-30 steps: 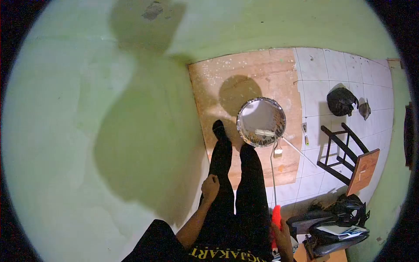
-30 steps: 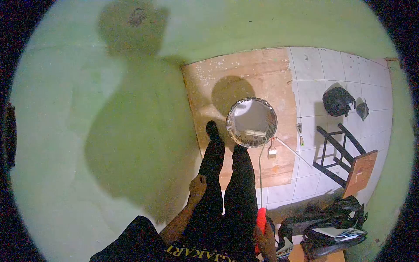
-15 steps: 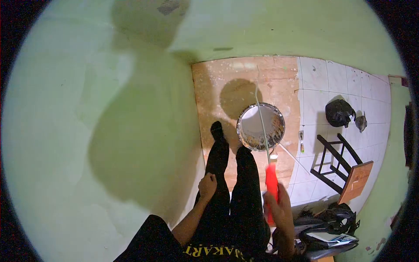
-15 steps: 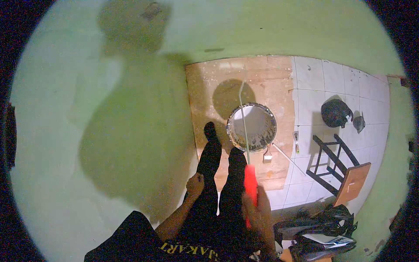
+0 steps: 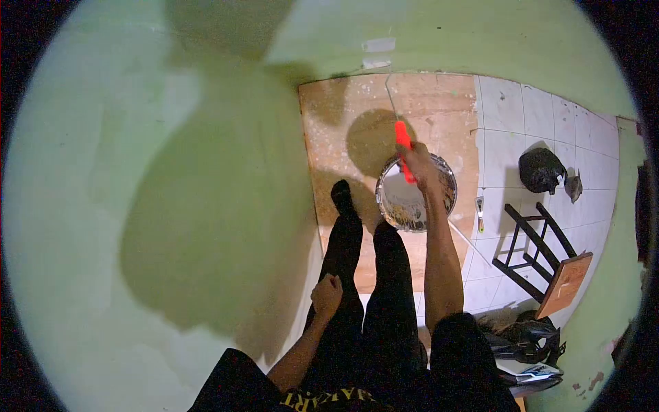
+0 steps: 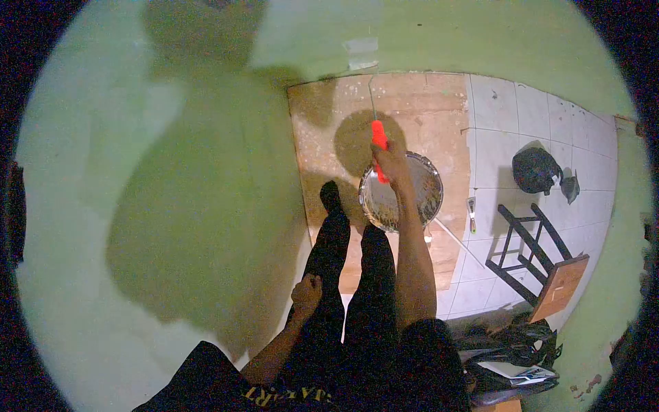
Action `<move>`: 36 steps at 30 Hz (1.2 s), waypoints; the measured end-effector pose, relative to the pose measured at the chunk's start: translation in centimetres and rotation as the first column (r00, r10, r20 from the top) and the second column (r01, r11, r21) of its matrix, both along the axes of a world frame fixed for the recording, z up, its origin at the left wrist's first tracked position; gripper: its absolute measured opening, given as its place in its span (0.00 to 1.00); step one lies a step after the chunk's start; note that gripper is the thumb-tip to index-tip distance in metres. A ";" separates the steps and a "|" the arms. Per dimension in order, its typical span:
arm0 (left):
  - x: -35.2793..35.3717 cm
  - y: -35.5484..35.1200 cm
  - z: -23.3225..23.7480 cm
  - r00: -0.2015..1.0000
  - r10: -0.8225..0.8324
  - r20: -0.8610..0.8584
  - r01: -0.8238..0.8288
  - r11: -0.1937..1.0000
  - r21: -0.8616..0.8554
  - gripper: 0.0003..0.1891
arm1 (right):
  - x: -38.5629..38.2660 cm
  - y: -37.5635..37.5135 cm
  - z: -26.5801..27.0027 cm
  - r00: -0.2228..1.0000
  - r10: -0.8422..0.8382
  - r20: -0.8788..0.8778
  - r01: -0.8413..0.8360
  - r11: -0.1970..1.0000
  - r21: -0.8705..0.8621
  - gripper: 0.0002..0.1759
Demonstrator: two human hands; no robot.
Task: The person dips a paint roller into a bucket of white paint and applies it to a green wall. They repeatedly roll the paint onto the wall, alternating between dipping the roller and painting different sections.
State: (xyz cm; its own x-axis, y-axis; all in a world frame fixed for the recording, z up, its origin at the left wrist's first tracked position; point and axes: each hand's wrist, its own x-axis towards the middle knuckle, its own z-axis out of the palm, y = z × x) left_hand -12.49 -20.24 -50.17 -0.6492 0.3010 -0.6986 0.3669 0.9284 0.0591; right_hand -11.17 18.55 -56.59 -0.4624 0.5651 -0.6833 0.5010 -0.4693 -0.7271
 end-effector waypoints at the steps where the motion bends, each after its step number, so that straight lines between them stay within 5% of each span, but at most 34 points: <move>1: 0.0 0.0 -0.1 1.000 -0.018 -0.004 0.018 1.000 -0.010 0.15 | -0.4 0.1 -2.2 1.000 -0.002 0.006 0.003 1.000 -0.004 0.14; 4: 0.0 0.1 -0.2 0.999 -0.001 -0.036 0.003 0.999 0.044 0.15 | -0.2 -1.1 -4.2 0.997 -0.076 -0.030 0.076 0.997 0.012 0.18; 6: -0.1 0.7 0.2 0.999 0.014 -0.041 -0.012 1.000 0.029 0.15 | 0.6 -3.0 1.6 0.988 0.019 0.150 -0.043 0.987 0.155 0.19; 11: 0.2 1.1 0.2 1.000 0.006 -0.026 -0.005 0.999 0.036 0.15 | 0.9 -6.1 10.7 0.992 -0.058 0.114 0.025 0.960 0.279 0.20; 14: 0.0 1.4 -0.4 1.000 -0.006 -0.012 0.005 0.999 -0.034 0.15 | -2.1 -2.5 5.0 0.970 0.010 0.243 -0.064 0.974 0.216 0.21; 17: -0.1 0.0 -2.2 0.996 0.071 0.059 -0.073 0.996 0.042 0.18 | -3.3 -0.5 -6.4 0.986 0.009 0.167 -0.052 0.965 0.256 0.22; 19: 0.3 0.2 -2.7 0.976 -0.008 -0.219 0.002 1.000 -0.030 0.29 | -2.8 -0.6 -11.1 0.998 -0.014 0.063 0.009 0.997 0.078 0.18; 20: -0.4 1.0 -2.6 0.985 0.168 -0.043 -0.173 0.968 -0.184 0.43 | -2.0 -1.2 -9.6 0.997 -0.015 0.070 0.010 0.997 0.073 0.18; 21: -1.0 0.9 -3.3 0.985 0.169 -0.044 -0.174 0.968 -0.181 0.43 | -1.6 -1.8 -5.7 0.997 -0.013 0.079 0.001 0.989 0.146 0.17; 23: -1.8 0.4 -4.9 0.879 0.388 0.276 -0.306 0.904 -0.298 0.46 | -0.8 -3.9 0.3 0.996 -0.005 0.087 -0.013 0.977 0.212 0.15; 27: -1.6 1.9 -5.6 0.914 0.301 0.272 -0.199 0.917 -0.346 0.48 | -0.3 -4.5 1.5 0.991 -0.115 0.061 0.103 0.980 0.172 0.18; 31: -2.1 2.6 -5.0 0.934 0.272 0.230 -0.171 0.909 -0.380 0.45 | -1.9 -1.2 -12.0 0.988 -0.112 -0.109 0.109 0.993 -0.031 0.18; 34: -1.9 2.8 -5.0 0.935 0.261 0.241 -0.161 0.916 -0.368 0.45 | -1.7 -1.7 -9.2 1.000 -0.007 -0.021 0.009 0.994 0.104 0.17; 36: -1.8 2.7 -4.8 0.938 0.260 0.228 -0.167 0.918 -0.359 0.45 | -0.8 -4.1 0.1 0.995 -0.090 0.050 0.080 0.980 0.184 0.17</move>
